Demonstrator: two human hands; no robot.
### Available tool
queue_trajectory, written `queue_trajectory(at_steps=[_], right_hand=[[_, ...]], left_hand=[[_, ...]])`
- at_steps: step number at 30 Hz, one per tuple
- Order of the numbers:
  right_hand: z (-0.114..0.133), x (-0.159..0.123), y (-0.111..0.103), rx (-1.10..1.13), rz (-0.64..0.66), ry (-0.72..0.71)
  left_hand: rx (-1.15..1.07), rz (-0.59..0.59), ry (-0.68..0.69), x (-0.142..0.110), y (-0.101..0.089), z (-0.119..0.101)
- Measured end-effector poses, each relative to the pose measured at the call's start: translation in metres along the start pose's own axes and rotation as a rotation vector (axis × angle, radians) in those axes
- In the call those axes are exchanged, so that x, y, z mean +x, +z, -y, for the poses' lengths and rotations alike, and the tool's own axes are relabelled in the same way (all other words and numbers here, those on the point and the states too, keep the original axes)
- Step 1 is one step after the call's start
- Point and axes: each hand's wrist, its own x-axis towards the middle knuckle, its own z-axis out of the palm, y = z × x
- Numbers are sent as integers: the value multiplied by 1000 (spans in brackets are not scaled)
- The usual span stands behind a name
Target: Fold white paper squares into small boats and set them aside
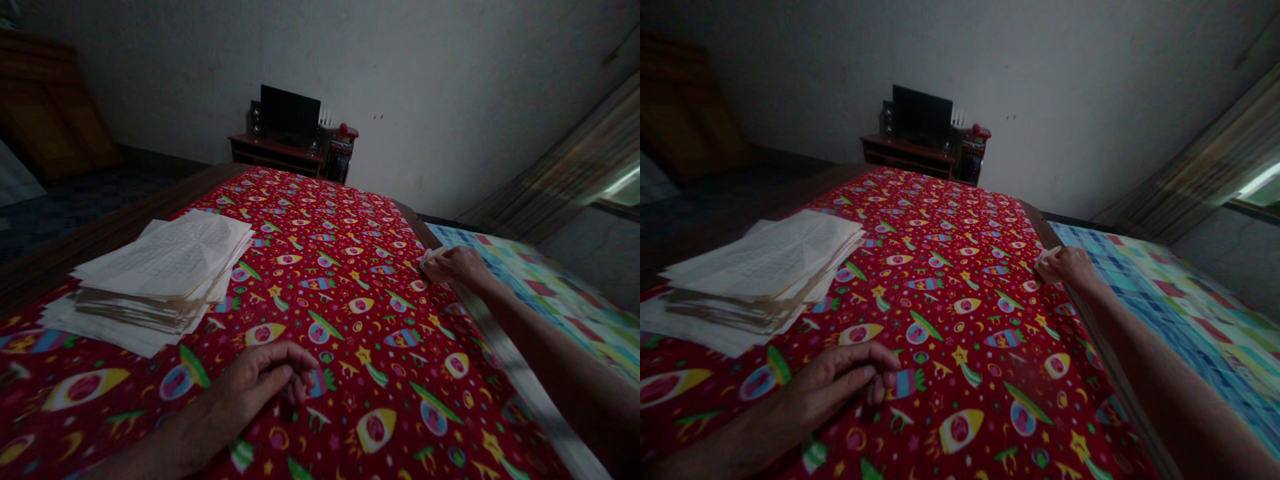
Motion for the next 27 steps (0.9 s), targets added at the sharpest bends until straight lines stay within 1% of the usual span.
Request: queue_trajectory(at_steps=[5,9,13,16,23,27], right_hand=[[2,-1,-3,23,102,87],[1,-5,-1,21,131,119],[2,-10,-2,1,144,135],[4,-11,-3,-10,150,134],[8,-9,-4,-4,148,82],[9,-5,-2,1,105,34]], left_hand=[[-9,-8,6,1,0,3],[-51,12,10,1,-1,6],[-43,4,-7,1,1,0],[-45,-7,-12,0,2,-2],[-31,16,34,1,-1,9],[-23,23,25,1,-2,11]])
